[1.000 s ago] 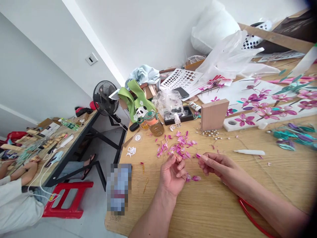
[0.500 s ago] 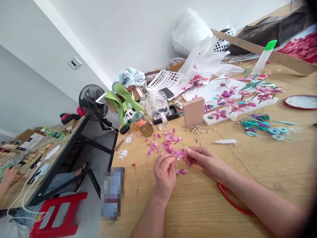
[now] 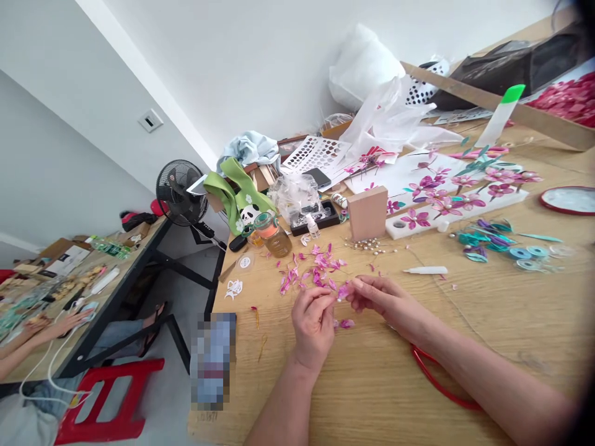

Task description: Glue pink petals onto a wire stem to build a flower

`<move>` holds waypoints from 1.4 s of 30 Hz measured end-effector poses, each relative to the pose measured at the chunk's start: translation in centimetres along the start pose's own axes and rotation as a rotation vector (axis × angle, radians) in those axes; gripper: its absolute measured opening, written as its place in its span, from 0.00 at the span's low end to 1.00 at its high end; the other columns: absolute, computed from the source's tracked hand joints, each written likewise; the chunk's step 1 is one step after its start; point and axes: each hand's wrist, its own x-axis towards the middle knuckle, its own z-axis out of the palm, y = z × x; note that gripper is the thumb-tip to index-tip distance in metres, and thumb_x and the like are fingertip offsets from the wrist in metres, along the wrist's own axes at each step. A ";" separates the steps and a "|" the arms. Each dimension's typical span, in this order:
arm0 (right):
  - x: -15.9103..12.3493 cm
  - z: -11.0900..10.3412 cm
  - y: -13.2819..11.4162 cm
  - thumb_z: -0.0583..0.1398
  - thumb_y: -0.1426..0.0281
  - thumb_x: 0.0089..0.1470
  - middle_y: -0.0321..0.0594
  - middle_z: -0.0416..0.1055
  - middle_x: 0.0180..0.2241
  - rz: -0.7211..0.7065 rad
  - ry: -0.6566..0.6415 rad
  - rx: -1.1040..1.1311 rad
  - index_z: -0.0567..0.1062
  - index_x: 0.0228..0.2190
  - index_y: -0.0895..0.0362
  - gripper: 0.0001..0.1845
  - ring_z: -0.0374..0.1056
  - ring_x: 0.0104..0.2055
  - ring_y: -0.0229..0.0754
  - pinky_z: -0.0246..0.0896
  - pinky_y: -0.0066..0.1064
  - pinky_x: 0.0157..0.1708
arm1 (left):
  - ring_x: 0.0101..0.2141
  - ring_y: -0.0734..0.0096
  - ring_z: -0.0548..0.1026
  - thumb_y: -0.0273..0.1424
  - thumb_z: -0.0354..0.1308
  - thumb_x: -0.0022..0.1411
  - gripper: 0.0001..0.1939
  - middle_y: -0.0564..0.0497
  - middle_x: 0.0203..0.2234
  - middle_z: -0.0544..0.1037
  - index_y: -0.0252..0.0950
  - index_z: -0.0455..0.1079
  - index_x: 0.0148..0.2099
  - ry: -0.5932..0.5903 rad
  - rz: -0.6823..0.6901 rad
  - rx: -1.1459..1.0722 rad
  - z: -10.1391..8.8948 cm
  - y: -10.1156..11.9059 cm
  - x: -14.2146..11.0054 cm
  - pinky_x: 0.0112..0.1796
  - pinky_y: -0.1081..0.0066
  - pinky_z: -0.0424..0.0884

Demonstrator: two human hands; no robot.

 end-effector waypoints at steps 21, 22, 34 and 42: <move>1.1 -2.0 0.9 0.67 0.51 0.41 0.38 0.67 0.23 0.058 0.194 0.120 0.75 0.21 0.57 0.22 0.59 0.26 0.36 0.56 0.24 0.22 | 0.42 0.67 0.68 0.23 0.60 0.56 0.06 0.47 0.38 0.70 0.39 0.75 0.33 0.473 0.036 0.367 -2.1 -0.4 1.5 0.41 0.64 0.69; 1.1 -1.9 0.8 0.67 0.50 0.41 0.38 0.67 0.23 0.054 0.194 0.120 0.75 0.21 0.57 0.22 0.59 0.25 0.36 0.56 0.23 0.22 | 0.43 0.66 0.68 0.23 0.60 0.55 0.06 0.47 0.39 0.70 0.39 0.75 0.32 0.488 0.040 0.390 -2.4 -0.3 1.6 0.42 0.63 0.69; 0.7 -1.1 0.4 0.67 0.48 0.39 0.38 0.67 0.21 0.018 0.176 0.105 0.75 0.19 0.58 0.24 0.59 0.24 0.35 0.56 0.24 0.22 | 0.53 0.59 0.60 0.26 0.61 0.55 0.07 0.48 0.45 0.68 0.44 0.77 0.29 0.391 0.091 0.716 -6.1 -4.3 1.5 0.52 0.52 0.61; 1.0 -1.0 1.4 0.67 0.49 0.40 0.39 0.68 0.22 0.013 0.153 0.081 0.77 0.22 0.58 0.23 0.60 0.25 0.36 0.58 0.26 0.25 | 0.53 0.58 0.60 0.29 0.61 0.56 0.06 0.48 0.48 0.69 0.42 0.77 0.28 0.094 0.090 0.797 -8.6 -9.7 1.6 0.52 0.50 0.61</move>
